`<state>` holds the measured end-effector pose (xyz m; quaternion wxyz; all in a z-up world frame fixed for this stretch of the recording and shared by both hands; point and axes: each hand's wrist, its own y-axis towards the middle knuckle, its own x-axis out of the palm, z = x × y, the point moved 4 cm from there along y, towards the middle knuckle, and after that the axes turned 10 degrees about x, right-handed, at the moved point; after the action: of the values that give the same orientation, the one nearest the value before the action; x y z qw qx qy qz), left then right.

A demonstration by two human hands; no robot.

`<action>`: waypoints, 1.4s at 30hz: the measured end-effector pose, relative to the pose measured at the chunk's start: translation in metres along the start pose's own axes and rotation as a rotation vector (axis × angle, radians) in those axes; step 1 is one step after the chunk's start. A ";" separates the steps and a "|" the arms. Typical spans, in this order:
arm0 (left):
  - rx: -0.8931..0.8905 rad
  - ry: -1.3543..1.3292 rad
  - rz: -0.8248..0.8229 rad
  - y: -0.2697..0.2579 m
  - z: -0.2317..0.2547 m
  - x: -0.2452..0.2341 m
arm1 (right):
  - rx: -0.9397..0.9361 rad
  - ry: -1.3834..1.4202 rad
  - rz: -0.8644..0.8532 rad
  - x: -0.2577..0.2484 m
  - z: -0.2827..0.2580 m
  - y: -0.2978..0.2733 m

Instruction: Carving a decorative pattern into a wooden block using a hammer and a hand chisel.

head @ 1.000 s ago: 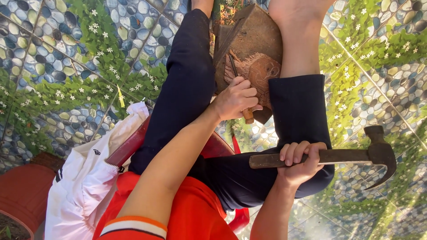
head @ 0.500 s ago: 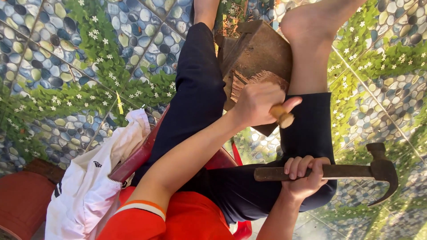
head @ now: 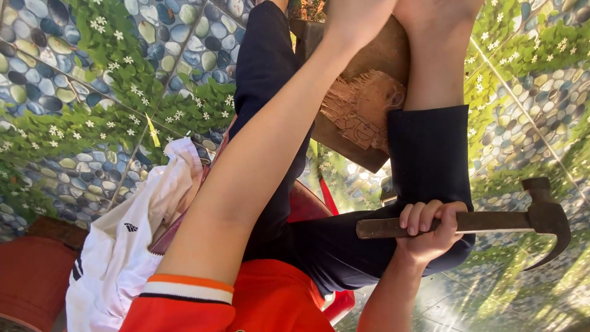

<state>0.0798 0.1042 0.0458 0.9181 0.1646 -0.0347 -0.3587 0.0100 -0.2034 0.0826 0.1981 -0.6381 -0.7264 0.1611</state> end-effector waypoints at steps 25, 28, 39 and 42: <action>-0.175 -0.063 -0.026 -0.017 0.002 -0.005 | -0.010 0.151 -0.087 -0.003 0.001 0.002; -0.100 -0.014 -0.045 -0.017 0.005 -0.005 | -0.014 0.149 -0.099 -0.003 0.002 0.003; 0.008 -0.003 -0.080 -0.018 0.006 0.001 | -0.007 0.149 -0.073 0.001 0.001 0.003; 0.042 -0.036 -0.078 -0.022 0.013 0.006 | -0.025 0.098 -0.039 0.013 -0.007 -0.002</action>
<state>0.0674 0.0817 0.0501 0.8991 0.1786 -0.0525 -0.3963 0.0107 -0.1908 0.0909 0.2286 -0.6332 -0.7302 0.1164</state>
